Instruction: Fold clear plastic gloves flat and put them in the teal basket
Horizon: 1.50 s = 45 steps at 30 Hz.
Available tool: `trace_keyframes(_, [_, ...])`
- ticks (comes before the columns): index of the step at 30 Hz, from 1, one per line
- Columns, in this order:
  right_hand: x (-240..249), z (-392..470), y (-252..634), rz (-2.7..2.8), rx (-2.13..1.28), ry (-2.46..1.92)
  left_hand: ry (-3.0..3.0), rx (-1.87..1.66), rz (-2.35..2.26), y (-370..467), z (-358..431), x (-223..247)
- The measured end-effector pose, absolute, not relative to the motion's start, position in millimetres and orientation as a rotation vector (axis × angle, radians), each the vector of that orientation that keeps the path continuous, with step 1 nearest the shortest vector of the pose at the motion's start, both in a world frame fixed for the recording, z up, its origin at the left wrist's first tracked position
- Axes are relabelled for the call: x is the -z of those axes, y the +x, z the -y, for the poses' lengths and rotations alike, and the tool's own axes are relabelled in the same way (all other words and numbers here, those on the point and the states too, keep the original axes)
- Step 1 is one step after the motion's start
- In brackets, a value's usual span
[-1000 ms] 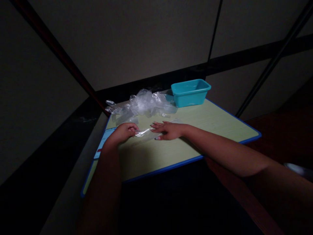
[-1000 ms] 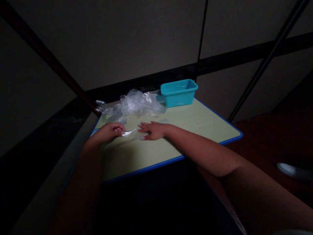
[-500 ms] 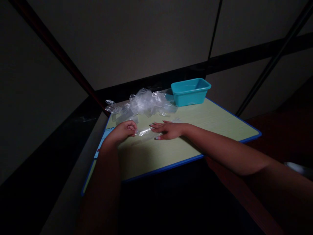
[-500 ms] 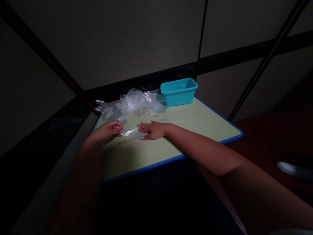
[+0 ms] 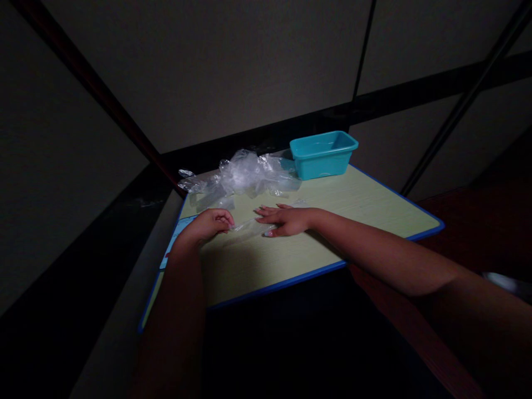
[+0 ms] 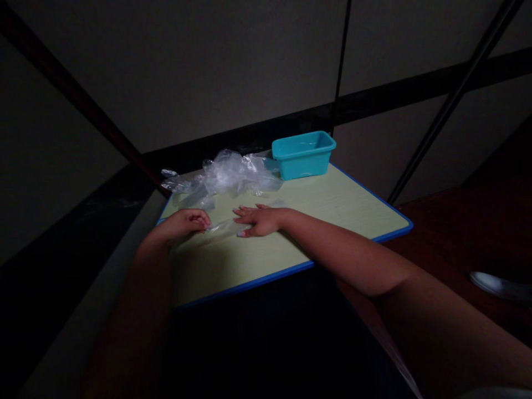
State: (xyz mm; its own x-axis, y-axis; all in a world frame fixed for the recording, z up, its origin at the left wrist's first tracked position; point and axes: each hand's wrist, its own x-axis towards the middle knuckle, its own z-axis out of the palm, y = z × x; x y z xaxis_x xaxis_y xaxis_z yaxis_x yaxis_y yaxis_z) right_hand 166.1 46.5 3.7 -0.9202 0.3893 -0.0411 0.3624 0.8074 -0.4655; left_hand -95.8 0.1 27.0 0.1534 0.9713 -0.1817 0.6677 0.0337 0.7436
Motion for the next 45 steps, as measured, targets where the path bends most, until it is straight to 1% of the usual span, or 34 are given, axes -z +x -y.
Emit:
trace_keyframes(10, [-6,-45,166,2.949,-0.702,-0.641,1.770,-0.472,-1.605,-97,-1,-23])
trace_keyframes(18, [-7,-41,166,2.863,-0.768,-0.732,1.782,-0.453,-1.625,-95,0,-27])
trace_keyframes(28, [-4,-40,163,2.971,-0.631,-0.702,1.814,-0.357,-1.624,-97,-1,-26])
trace_keyframes(35, [-3,-39,163,2.951,-0.617,-0.693,1.811,-0.349,-1.614,-95,0,-29])
trace_keyframes(38, [-5,-37,163,2.941,-0.544,-0.698,1.796,-0.354,-1.618,-94,1,-30])
trace_keyframes(42, [-5,-34,158,2.894,-0.338,-0.728,1.783,-0.330,-1.622,-93,1,-32])
trace_keyframes(45, [-1,-34,153,2.873,-0.280,-0.736,1.799,-0.334,-1.627,-93,2,-32])
